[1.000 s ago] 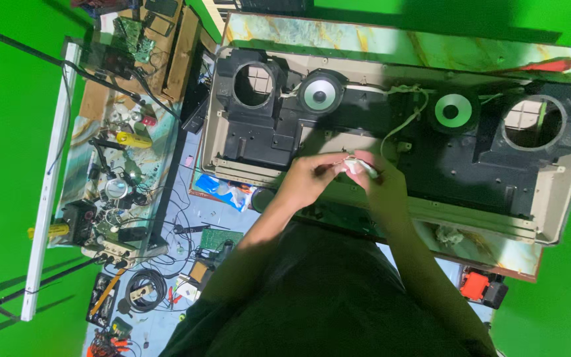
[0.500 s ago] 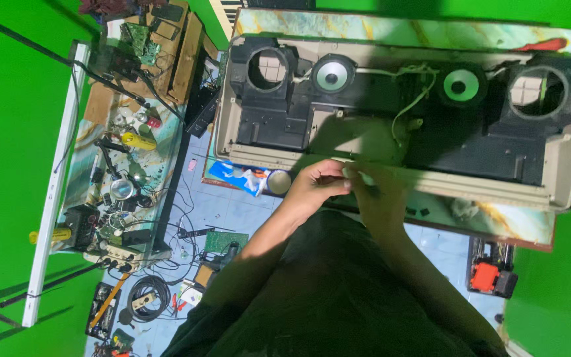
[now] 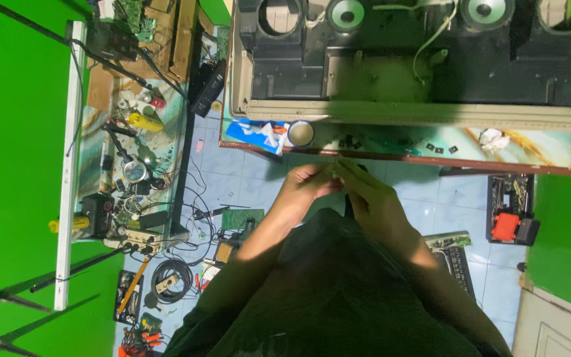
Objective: The person removes a speaker from an electronic device, cleans the speaker and the housing with a toothbrush and a cloth, and then screws a part back into the assembly using a screwdriver.
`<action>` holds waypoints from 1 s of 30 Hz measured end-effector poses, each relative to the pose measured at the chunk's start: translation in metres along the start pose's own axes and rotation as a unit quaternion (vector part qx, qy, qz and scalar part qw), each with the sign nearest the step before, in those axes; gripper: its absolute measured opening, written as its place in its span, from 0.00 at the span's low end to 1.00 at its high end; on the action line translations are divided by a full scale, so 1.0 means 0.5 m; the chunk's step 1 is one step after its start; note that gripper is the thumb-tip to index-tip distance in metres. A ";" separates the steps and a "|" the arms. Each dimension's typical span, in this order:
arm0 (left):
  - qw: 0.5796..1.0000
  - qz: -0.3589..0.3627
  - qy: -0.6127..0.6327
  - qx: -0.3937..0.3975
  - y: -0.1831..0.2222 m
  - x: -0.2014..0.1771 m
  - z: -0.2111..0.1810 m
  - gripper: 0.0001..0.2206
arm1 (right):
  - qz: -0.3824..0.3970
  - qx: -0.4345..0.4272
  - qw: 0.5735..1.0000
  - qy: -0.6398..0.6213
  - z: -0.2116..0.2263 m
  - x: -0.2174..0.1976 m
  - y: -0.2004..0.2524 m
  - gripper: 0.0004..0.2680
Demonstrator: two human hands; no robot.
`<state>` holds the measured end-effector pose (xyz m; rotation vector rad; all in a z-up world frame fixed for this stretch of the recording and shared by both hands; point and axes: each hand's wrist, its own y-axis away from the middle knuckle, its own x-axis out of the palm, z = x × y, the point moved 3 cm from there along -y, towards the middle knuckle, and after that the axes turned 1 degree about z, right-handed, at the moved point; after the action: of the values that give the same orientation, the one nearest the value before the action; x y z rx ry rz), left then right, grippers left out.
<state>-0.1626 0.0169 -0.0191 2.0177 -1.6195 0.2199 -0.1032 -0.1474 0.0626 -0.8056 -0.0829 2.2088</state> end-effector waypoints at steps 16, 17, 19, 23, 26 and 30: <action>0.985 0.021 -0.158 0.068 0.128 0.142 0.015 0.09 | -0.176 0.089 0.980 0.000 0.058 -0.055 0.181 0.06; 0.983 0.024 -0.169 0.066 0.126 0.150 0.029 0.08 | -0.185 0.118 0.975 -0.017 0.050 -0.058 0.193 0.07; 0.983 0.042 -0.168 0.055 0.127 0.165 0.052 0.08 | -0.195 0.129 0.972 -0.035 0.038 -0.075 0.216 0.08; 0.996 0.071 0.038 -0.029 0.116 0.223 0.104 0.10 | -0.218 0.069 0.974 -0.007 0.017 -0.130 0.243 0.05; 0.993 0.058 0.101 -0.024 0.104 0.274 0.133 0.08 | -0.203 0.041 0.977 0.056 0.005 -0.164 0.262 0.08; 0.995 0.042 0.094 0.001 0.073 0.319 0.154 0.06 | -0.153 -0.079 0.984 0.046 -0.008 -0.208 0.276 0.16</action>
<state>-0.1702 -0.1629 -0.0019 1.8701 -1.5862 0.4307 -0.1376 -0.3163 0.0725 -0.9148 -0.3202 1.8895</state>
